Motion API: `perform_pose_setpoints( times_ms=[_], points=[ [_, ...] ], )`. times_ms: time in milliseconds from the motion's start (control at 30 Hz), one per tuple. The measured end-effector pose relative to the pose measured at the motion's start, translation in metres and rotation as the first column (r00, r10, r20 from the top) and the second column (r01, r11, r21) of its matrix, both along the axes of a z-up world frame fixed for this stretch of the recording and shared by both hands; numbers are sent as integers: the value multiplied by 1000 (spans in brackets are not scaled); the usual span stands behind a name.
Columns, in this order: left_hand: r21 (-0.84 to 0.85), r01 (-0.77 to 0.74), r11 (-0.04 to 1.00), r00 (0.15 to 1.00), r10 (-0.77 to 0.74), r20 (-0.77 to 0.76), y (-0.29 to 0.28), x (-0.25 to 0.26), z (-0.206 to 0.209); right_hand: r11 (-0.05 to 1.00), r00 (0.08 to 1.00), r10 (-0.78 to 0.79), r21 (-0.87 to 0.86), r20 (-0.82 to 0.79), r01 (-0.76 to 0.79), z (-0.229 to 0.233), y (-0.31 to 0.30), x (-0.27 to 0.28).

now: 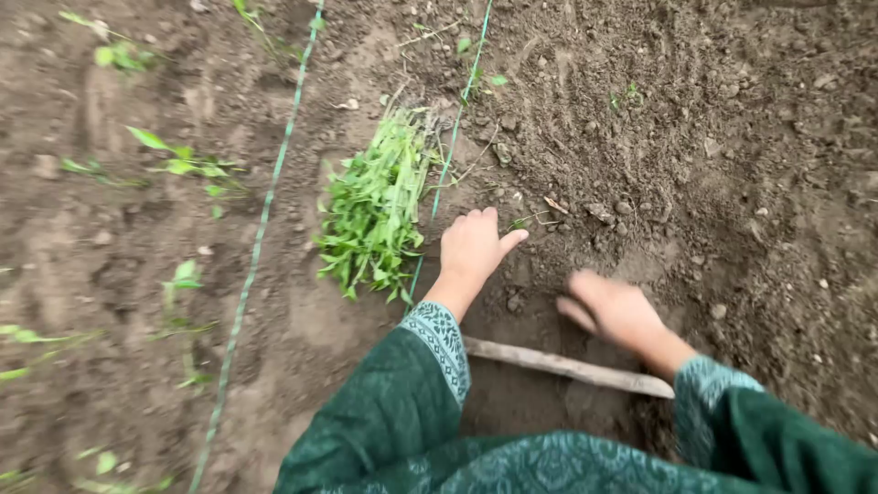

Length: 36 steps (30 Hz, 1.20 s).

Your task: Planting green seedlings in a garden bed using a small hand hoe.

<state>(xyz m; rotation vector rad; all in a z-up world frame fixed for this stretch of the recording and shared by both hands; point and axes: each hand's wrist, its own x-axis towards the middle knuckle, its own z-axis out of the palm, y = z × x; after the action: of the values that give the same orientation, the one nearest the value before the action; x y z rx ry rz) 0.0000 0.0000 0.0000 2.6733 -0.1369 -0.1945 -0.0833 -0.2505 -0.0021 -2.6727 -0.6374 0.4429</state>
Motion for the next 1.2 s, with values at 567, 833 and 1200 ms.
perform_pose_setpoints(
  times_ms=[567, 833, 1200],
  points=[
    [-455, 98, 885, 981, -163, -106, 46, 19, 28, 899, 994, -91, 434, 57, 58, -18, 42, 102],
    [-606, -108, 788, 975, -34, -218, 56, 12, 1, 823, 989, -15, 559, -150, 97, 3, 74, 77],
    [-834, -489, 256, 872, 132, -471, 28, -20, -13, 731, 892, -188, 548, -412, 407, -1, 113, 98]
  ],
)
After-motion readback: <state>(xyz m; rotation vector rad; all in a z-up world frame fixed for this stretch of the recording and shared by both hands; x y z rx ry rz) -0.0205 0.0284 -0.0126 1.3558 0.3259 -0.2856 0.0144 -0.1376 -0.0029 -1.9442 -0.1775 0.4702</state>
